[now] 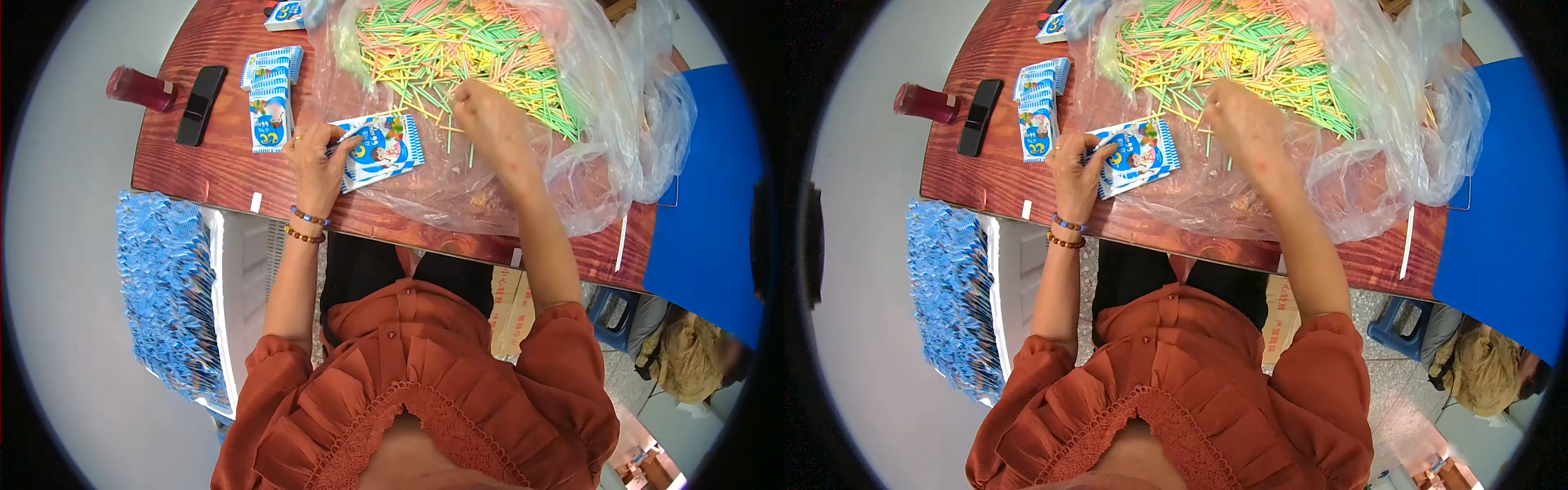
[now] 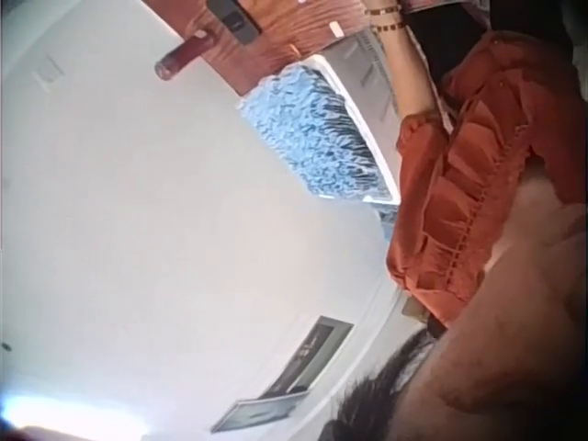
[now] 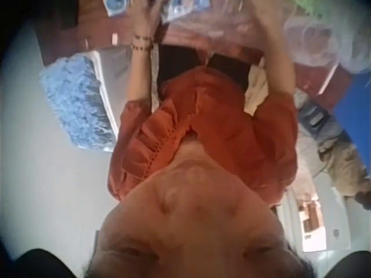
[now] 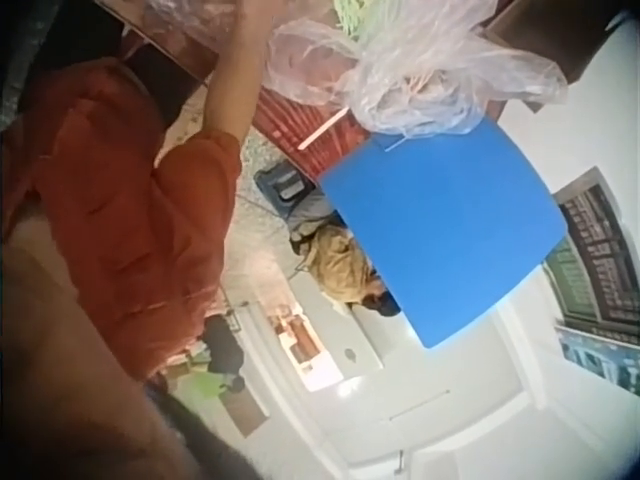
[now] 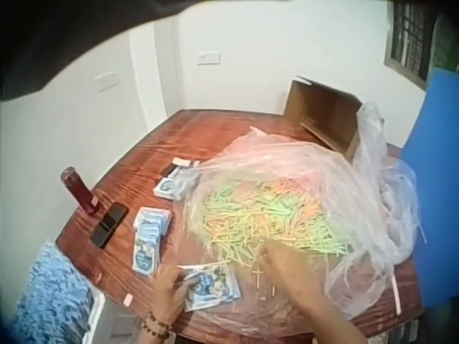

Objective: Packing small colorful sticks into small blue plastic bags.

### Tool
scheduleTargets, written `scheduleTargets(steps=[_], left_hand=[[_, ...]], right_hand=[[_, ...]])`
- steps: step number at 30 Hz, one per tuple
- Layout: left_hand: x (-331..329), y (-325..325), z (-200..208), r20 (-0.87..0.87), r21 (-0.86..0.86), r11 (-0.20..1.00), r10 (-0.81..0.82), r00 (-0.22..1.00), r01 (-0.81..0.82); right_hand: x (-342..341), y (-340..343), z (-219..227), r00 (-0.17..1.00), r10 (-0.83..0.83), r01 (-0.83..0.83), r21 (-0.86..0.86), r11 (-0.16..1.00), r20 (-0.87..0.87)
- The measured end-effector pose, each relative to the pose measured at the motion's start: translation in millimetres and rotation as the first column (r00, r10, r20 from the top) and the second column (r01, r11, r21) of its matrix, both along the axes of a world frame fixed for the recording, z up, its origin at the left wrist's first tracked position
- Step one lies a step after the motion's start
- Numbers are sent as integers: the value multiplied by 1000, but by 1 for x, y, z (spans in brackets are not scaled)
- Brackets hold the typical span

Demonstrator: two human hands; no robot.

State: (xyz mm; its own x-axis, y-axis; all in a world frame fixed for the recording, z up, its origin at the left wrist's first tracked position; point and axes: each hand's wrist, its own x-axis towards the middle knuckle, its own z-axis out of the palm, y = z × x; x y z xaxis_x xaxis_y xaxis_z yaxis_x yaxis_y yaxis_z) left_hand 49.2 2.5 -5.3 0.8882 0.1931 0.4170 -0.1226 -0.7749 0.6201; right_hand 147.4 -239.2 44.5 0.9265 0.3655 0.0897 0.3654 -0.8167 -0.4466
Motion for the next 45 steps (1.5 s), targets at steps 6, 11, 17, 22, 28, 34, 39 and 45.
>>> scheduleTargets(steps=[6,11,17,22,28,34,39,45], left_hand=[[3,0,7,173,-41,999,9,985,-2],[0,-3,6,67,-614,785,-50,997,81],[-7,-10,29,50,-908,411,-85,995,81],[-9,-23,32,29,-979,197,-89,996,46],[-14,-29,27,-13,-983,186,-60,998,-2],[-17,-36,23,28,-974,226,70,997,11],[-14,-39,27,43,-999,6,16,999,43],[-17,-35,25,22,-997,-75,-88,996,15]], right_hand=[[-6,24,-10,985,158,-171,298,939,69],[-7,50,-1,939,272,-218,246,945,-212],[-11,55,-8,780,537,-54,819,571,-323],[-18,56,-22,748,540,146,890,433,-385],[-29,57,-15,755,482,230,868,440,-445],[-37,57,-9,849,385,141,857,496,-363],[-36,52,6,870,379,69,838,541,-316],[-29,31,8,906,400,-322,837,443,137]])
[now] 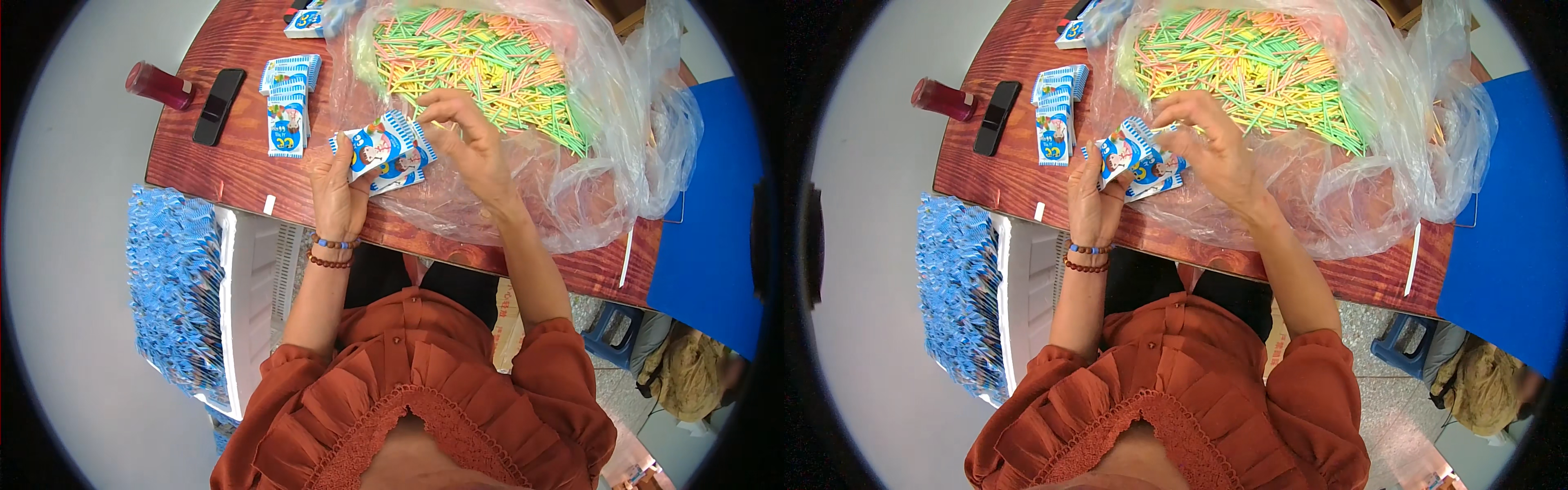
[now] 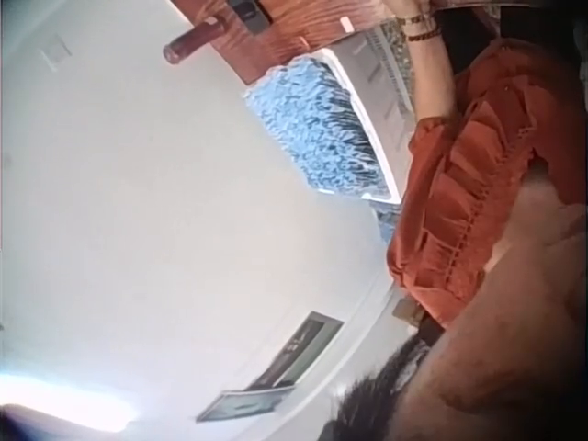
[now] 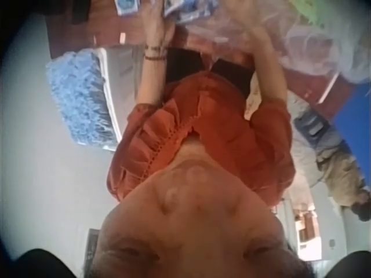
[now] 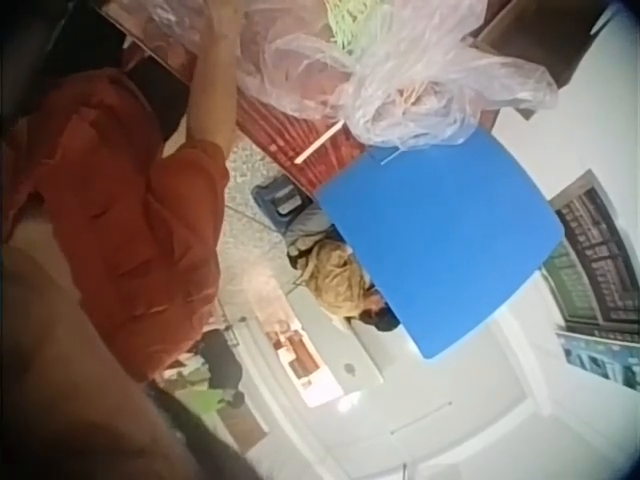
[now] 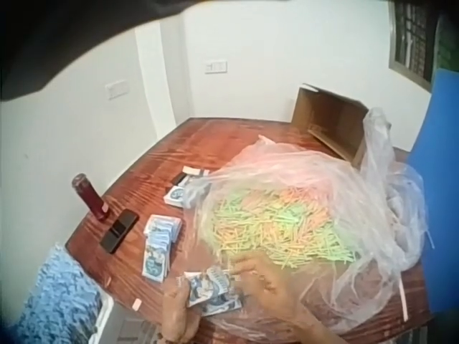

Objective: Packing small colorful sticks into small blue plastic bags.

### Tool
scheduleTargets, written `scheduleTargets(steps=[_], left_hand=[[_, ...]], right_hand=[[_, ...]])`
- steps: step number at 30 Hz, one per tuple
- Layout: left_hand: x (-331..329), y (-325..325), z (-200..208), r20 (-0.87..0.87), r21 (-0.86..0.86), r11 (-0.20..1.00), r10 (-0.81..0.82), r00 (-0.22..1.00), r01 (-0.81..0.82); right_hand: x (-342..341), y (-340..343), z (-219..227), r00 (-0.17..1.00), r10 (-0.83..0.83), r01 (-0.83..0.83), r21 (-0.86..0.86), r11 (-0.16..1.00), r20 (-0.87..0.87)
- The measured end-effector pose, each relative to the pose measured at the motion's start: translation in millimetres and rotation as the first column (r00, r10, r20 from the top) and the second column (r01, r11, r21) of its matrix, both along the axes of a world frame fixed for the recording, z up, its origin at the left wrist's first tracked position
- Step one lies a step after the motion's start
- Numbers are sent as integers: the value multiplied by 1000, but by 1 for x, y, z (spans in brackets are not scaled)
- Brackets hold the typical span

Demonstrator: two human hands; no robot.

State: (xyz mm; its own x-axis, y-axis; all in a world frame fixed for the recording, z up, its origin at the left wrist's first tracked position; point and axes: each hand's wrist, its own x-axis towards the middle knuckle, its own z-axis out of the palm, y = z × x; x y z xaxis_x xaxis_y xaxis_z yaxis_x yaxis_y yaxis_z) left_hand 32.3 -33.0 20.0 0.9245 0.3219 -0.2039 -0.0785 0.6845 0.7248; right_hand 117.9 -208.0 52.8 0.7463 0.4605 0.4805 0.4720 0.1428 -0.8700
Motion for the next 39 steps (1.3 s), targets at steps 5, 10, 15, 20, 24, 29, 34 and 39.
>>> scheduleTargets(steps=[5,10,15,20,24,29,34,39], left_hand=[[3,-7,0,5,-9,999,-45,999,45],[4,-9,-5,30,7,996,-85,996,85],[-3,2,-10,15,30,999,-26,1000,26],[-7,-3,-10,45,-18,1000,-19,999,20],[-8,-4,-13,31,-39,999,12,999,-11],[-7,-5,-6,-36,-53,998,35,999,-37],[-6,-2,-8,-18,-63,997,34,999,-35],[-5,-5,-4,-23,-70,997,36,999,-38]], right_hand=[[0,5,-4,978,83,-39,-230,972,189],[7,-4,-10,952,241,-185,-274,944,188],[35,-28,2,977,185,-204,-221,954,-102],[117,-70,13,836,-469,519,-692,502,286],[142,-61,11,815,-283,567,-797,209,506],[157,-39,2,716,-194,666,-740,-99,671],[173,-38,-17,658,-109,731,-667,-146,745],[178,-37,-26,553,94,829,-537,-155,828]])
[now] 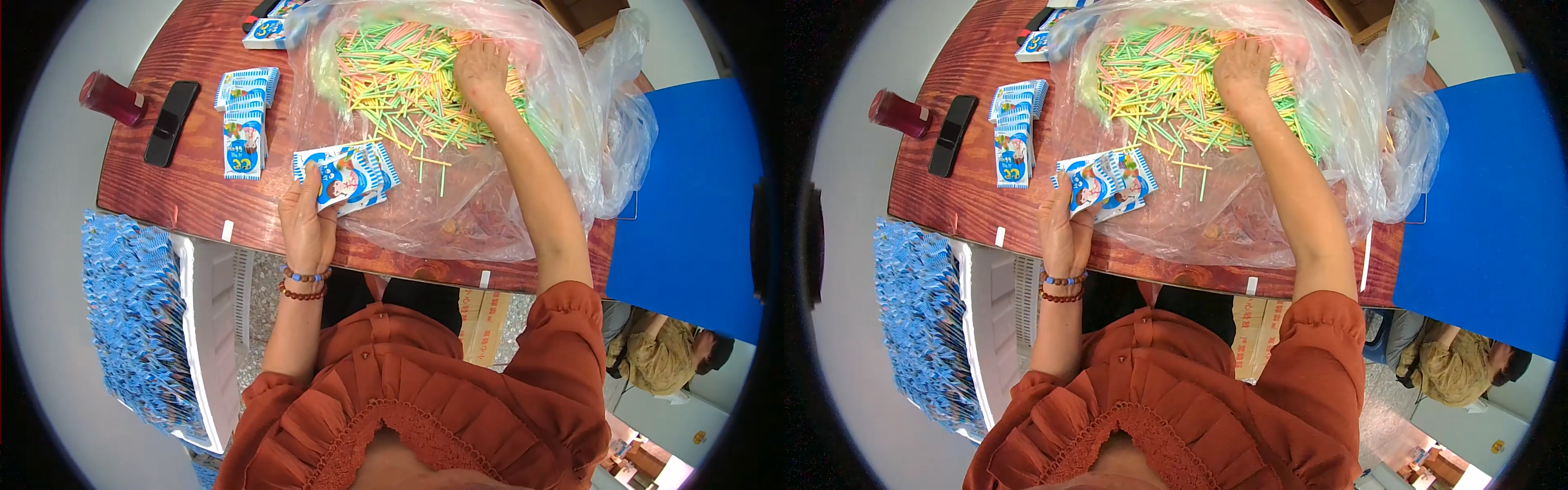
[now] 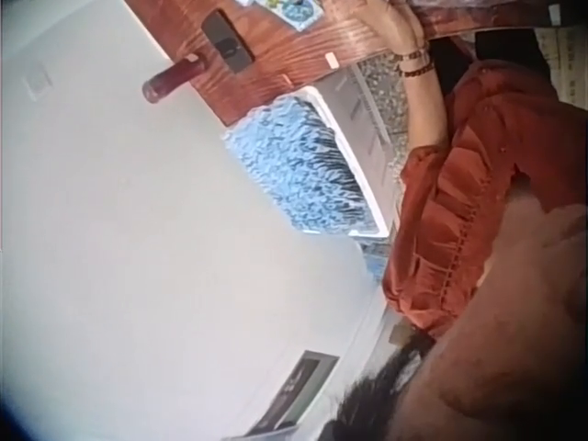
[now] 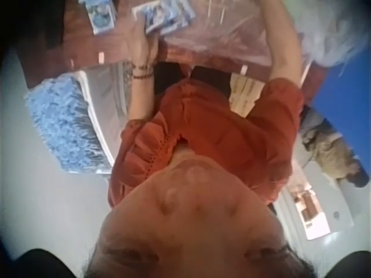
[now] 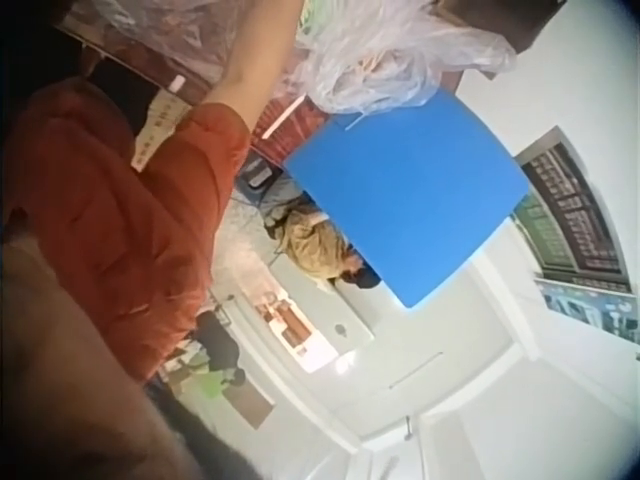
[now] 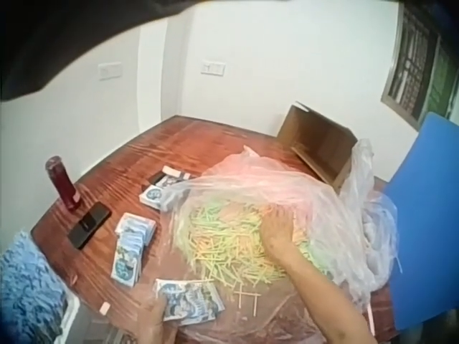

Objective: Packing small colorful sticks into small blue plastic bags.

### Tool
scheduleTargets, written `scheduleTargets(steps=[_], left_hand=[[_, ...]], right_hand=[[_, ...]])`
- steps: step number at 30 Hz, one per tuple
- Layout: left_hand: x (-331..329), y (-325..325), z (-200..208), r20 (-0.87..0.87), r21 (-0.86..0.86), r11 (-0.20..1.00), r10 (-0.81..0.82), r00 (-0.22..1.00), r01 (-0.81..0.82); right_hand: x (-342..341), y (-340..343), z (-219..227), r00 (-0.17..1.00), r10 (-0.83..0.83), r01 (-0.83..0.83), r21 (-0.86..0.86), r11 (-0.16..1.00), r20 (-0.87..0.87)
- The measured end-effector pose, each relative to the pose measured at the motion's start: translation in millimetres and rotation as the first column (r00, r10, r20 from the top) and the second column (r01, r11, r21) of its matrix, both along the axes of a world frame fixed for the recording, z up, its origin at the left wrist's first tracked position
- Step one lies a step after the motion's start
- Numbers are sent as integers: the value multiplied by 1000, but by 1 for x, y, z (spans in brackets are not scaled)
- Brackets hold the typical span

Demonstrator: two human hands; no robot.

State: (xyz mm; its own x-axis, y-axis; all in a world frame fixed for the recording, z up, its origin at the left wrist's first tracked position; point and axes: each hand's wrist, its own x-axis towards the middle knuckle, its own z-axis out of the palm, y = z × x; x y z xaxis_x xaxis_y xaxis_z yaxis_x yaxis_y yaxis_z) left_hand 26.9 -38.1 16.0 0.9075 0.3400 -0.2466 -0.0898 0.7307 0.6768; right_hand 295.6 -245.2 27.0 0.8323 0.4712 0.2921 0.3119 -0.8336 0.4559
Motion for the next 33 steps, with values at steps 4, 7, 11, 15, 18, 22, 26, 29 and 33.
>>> scheduleTargets(steps=[4,7,11,15,18,22,26,29,33], left_hand=[[0,-2,0,13,-33,999,-4,1000,4],[-1,1,-3,9,-34,999,-7,1000,8],[2,0,-1,7,-40,999,-5,1000,6],[7,-5,8,8,-75,997,1,1000,-1],[14,-7,0,71,-102,994,-41,997,48],[20,-15,-3,98,-183,983,-6,995,24],[25,-20,-6,107,-182,983,15,994,5],[26,-24,-6,123,-165,986,10,992,11],[25,-27,-1,113,-114,993,35,993,-22]], right_hand=[[-2,-12,-3,995,72,-69,-47,997,75],[-5,-18,5,997,77,-77,-11,997,2],[-10,-22,27,986,106,-94,96,991,-127],[-15,-25,48,943,106,25,386,922,-315],[-21,-23,45,726,575,325,925,196,-376],[-69,10,38,651,735,368,926,-86,-190],[-137,50,50,680,727,312,936,-163,-100],[-168,69,56,697,717,387,849,-361,-13],[-183,79,53,706,695,282,846,-452,136]])
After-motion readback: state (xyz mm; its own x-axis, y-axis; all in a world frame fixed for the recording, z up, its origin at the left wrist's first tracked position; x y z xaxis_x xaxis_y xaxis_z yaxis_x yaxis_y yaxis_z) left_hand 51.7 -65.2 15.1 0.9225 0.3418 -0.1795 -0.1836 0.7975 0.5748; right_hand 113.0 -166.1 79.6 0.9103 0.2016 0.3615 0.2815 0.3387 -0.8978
